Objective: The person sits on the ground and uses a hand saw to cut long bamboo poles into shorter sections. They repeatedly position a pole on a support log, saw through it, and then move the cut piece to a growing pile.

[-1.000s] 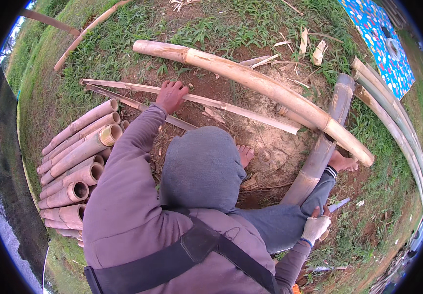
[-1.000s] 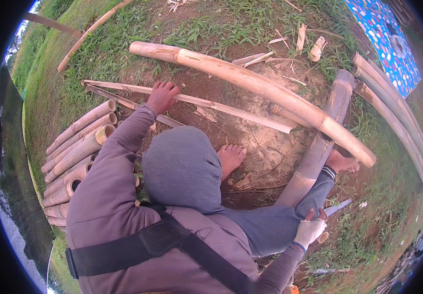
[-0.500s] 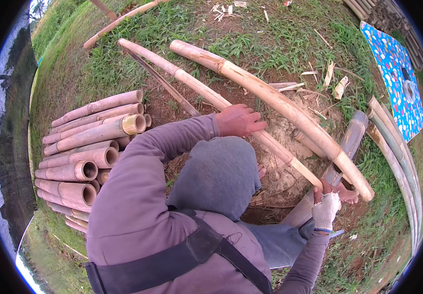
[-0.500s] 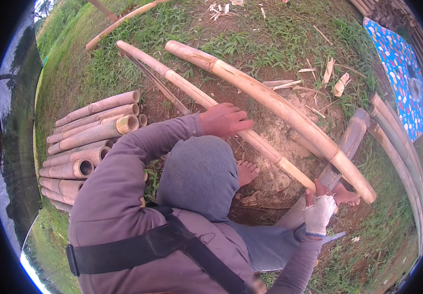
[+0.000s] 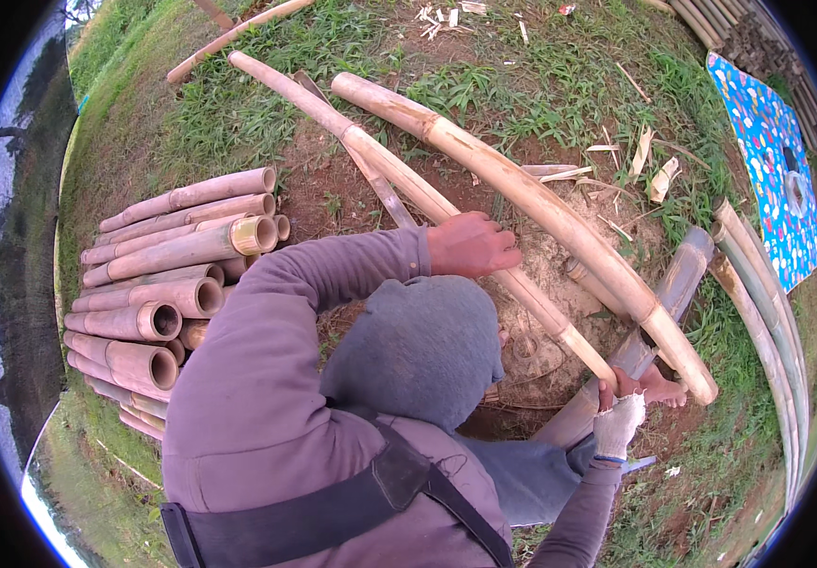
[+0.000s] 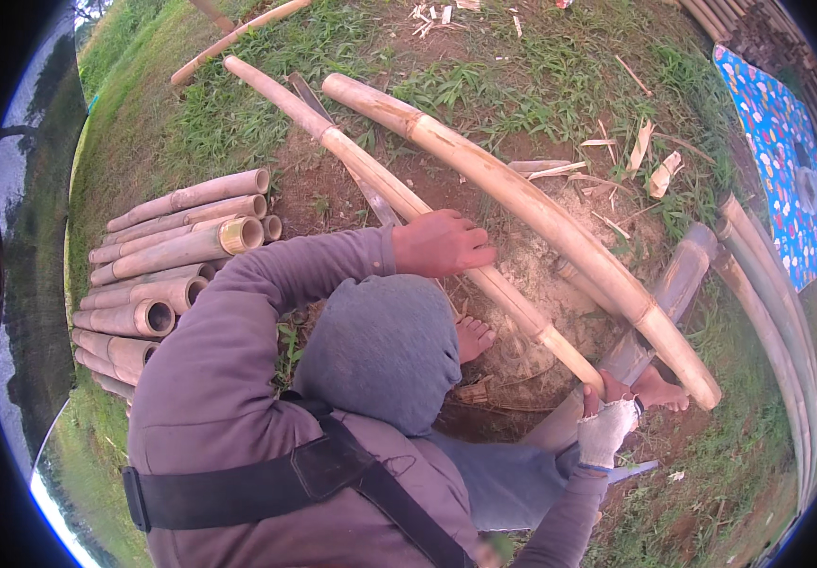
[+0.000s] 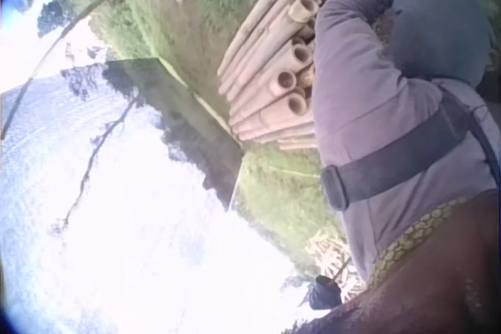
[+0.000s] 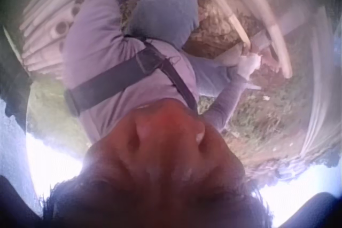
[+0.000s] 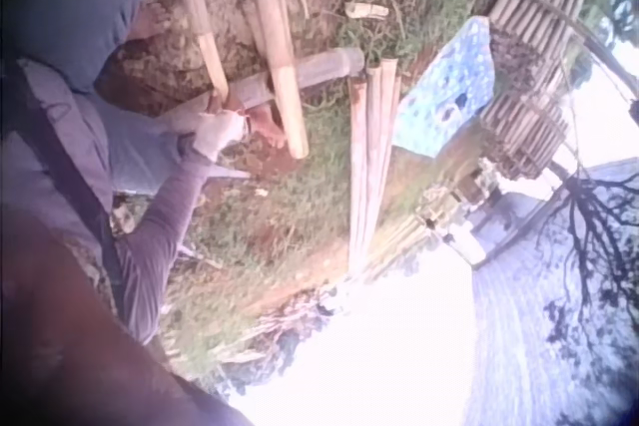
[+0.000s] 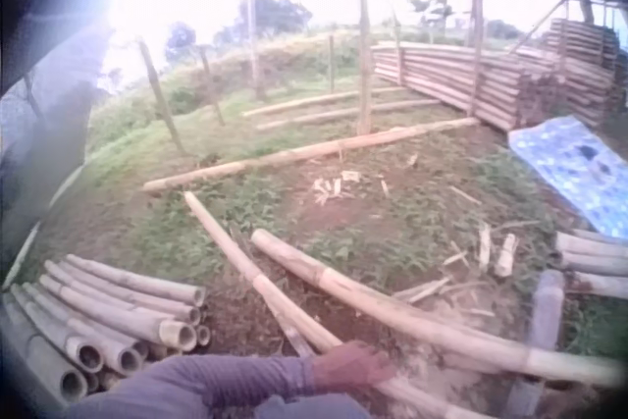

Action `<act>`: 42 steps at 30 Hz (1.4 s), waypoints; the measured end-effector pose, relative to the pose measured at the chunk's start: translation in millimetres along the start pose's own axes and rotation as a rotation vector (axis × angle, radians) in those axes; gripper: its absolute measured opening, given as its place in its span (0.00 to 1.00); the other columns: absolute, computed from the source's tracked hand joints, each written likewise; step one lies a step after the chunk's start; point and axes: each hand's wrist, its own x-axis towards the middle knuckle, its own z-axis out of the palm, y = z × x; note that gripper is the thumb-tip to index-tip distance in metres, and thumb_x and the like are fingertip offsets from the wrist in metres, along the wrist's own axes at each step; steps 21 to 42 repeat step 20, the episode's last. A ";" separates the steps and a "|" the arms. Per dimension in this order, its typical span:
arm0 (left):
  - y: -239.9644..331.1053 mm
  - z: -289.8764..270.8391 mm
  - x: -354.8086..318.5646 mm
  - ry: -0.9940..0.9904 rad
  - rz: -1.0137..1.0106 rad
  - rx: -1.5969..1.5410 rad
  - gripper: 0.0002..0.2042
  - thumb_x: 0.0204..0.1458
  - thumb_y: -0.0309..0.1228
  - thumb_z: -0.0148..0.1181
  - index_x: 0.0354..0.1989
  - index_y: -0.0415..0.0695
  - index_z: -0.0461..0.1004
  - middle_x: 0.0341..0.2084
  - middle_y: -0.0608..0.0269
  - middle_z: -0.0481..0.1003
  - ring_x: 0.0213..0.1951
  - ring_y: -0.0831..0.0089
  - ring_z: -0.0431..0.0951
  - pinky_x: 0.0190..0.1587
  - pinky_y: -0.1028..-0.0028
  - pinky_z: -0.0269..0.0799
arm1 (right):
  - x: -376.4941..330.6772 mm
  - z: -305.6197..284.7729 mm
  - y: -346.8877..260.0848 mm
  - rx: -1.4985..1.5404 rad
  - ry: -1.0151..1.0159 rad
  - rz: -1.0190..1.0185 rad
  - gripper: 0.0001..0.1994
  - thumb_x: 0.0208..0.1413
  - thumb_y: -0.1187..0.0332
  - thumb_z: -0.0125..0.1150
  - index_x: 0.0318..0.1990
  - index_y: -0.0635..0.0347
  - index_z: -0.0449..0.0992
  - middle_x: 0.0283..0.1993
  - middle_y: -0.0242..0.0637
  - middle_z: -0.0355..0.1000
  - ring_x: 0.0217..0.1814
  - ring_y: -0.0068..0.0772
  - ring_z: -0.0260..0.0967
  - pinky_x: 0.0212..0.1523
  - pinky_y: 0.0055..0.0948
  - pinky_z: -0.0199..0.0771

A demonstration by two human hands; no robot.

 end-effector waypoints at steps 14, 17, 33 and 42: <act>31.2 69.1 109.9 0.150 0.126 -0.113 0.14 0.53 0.39 0.67 0.45 0.51 0.74 0.37 0.64 0.76 0.39 0.60 0.84 0.40 0.60 0.79 | -7.9 -67.7 77.5 -0.102 0.017 0.139 0.19 0.64 0.65 0.68 0.59 0.61 0.79 0.53 0.50 0.77 0.56 0.54 0.74 0.59 0.49 0.72; 33.4 76.0 117.9 0.101 0.072 -0.118 0.16 0.52 0.39 0.69 0.48 0.52 0.74 0.38 0.63 0.77 0.40 0.58 0.84 0.41 0.59 0.79 | 5.9 -74.8 88.1 -0.115 0.036 0.062 0.17 0.64 0.68 0.70 0.59 0.59 0.80 0.52 0.47 0.79 0.56 0.48 0.78 0.58 0.46 0.76; 33.4 74.4 129.4 0.123 0.098 -0.125 0.18 0.52 0.40 0.71 0.49 0.52 0.73 0.40 0.62 0.77 0.42 0.58 0.84 0.42 0.59 0.80 | 11.9 -83.2 98.1 -0.093 0.008 0.094 0.19 0.65 0.67 0.69 0.61 0.58 0.78 0.57 0.47 0.79 0.58 0.47 0.78 0.62 0.43 0.75; 33.4 74.4 129.4 0.123 0.098 -0.125 0.18 0.52 0.40 0.71 0.49 0.52 0.73 0.40 0.62 0.77 0.42 0.58 0.84 0.42 0.59 0.80 | 11.9 -83.2 98.1 -0.093 0.008 0.094 0.19 0.65 0.67 0.69 0.61 0.58 0.78 0.57 0.47 0.79 0.58 0.47 0.78 0.62 0.43 0.75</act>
